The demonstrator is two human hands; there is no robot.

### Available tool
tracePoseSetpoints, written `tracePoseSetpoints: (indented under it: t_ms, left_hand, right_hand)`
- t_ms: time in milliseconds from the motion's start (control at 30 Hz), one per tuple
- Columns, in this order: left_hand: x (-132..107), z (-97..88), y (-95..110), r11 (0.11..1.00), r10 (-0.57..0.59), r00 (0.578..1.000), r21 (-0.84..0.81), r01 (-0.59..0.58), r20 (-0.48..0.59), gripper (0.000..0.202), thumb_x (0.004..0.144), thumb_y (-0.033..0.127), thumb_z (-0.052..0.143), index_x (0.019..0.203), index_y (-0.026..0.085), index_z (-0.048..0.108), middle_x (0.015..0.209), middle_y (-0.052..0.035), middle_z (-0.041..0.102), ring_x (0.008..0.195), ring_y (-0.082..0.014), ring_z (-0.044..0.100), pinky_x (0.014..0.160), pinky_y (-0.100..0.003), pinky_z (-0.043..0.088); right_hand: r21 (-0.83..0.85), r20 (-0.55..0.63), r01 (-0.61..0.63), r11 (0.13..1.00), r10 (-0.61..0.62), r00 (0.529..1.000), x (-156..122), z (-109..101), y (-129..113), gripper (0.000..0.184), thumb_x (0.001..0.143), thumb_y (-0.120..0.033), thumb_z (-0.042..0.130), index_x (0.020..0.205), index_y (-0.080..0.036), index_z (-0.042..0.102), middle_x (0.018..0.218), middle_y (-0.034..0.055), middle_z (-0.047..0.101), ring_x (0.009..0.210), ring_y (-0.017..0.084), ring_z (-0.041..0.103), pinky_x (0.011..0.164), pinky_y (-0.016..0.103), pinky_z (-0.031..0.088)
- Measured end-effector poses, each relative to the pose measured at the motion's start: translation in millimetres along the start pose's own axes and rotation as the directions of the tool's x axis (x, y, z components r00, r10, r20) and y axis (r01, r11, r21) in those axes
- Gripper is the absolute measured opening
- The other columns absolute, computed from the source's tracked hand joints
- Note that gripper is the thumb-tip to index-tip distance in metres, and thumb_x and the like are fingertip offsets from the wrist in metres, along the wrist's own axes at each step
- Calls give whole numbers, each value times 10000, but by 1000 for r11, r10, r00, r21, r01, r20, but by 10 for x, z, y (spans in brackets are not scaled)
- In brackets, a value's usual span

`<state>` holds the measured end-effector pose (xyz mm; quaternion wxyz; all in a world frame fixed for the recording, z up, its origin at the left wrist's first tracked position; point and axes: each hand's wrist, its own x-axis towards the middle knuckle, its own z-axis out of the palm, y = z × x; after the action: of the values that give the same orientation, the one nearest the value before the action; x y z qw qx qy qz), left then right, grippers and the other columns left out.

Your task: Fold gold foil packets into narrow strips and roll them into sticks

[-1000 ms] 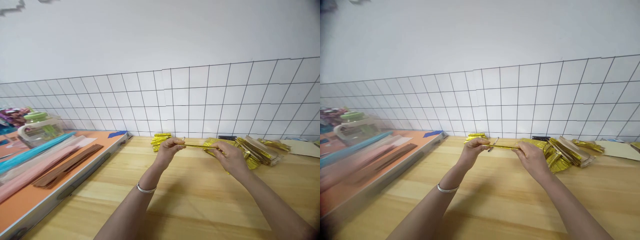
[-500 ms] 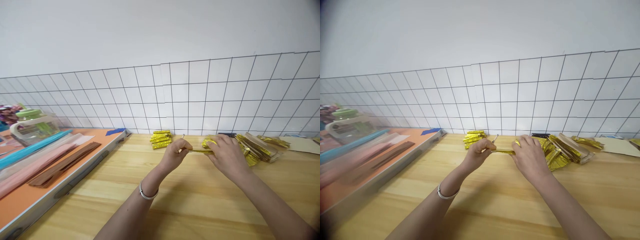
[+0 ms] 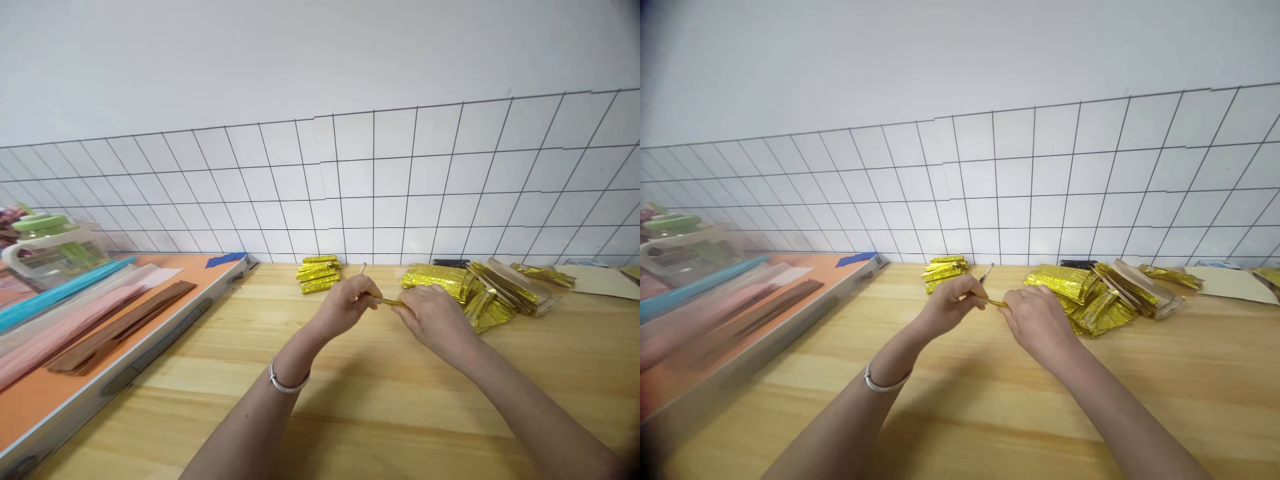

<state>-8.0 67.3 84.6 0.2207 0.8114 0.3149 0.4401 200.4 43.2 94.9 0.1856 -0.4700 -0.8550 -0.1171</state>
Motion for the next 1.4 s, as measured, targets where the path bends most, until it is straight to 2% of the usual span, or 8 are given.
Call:
tracePoseSetpoints:
  t_ms: [133,233,467,700,900,1033,1233,1400]
  left_hand:
    - [-19,-187,-136,974,-127,988,-198,109,-84,61,806,223,617,788,171,591,696,-26,617,682,-153,591,641,-268,454]
    - [-37,-224,-221,920,-199,979,-352,174,-34,134,786,259,656,787,163,562,670,-21,622,665,-147,600,649,-277,473]
    - [-45,-116,-241,815,-284,956,-509,278,67,207,737,266,716,828,159,565,683,1,620,665,-118,609,668,-253,475]
    - [-35,172,-174,802,-339,938,-498,330,75,259,677,309,757,755,149,569,636,-10,640,632,-133,614,618,-246,468]
    - [-68,375,-129,871,-276,955,-392,295,106,222,715,310,722,747,143,579,668,-13,611,618,-111,565,583,-225,445]
    - [-77,283,-139,909,-220,967,-332,251,129,198,740,302,701,741,143,582,640,-5,586,601,-100,538,564,-214,429]
    - [-62,-7,-247,875,-253,967,-423,237,18,225,686,284,749,702,151,568,691,-1,582,567,-92,536,543,-227,456]
    - [-55,-9,-301,878,-245,969,-420,229,17,214,686,262,753,707,152,570,715,-3,580,569,-87,535,538,-226,459]
  right_hand:
    - [88,98,-124,988,116,988,7,-52,159,225,902,-356,446,748,-207,513,716,32,606,680,186,535,597,290,313]
    - [181,113,-136,974,117,987,-2,-21,240,198,897,-348,443,757,-215,486,721,18,591,676,174,530,581,275,310]
    - [208,67,-87,974,74,995,-19,9,223,182,901,-312,433,751,-214,463,737,26,578,702,180,515,601,278,321]
    - [103,95,-57,993,47,994,-1,-39,165,167,858,-292,521,716,-208,493,717,18,594,675,177,507,597,281,312]
    - [68,104,8,998,-16,994,-3,30,24,163,854,-303,528,722,-207,538,741,27,619,724,190,536,647,296,324]
    - [114,153,-34,993,16,988,-10,28,37,173,823,-291,534,670,-212,518,688,16,602,664,175,528,583,280,301]
    - [382,176,-139,914,75,981,-18,-60,165,153,817,-351,528,758,-234,607,672,-14,611,607,158,526,527,257,303]
    - [500,172,-183,847,109,979,-11,-33,199,180,797,-388,552,805,-233,642,694,-15,631,596,158,530,523,256,325]
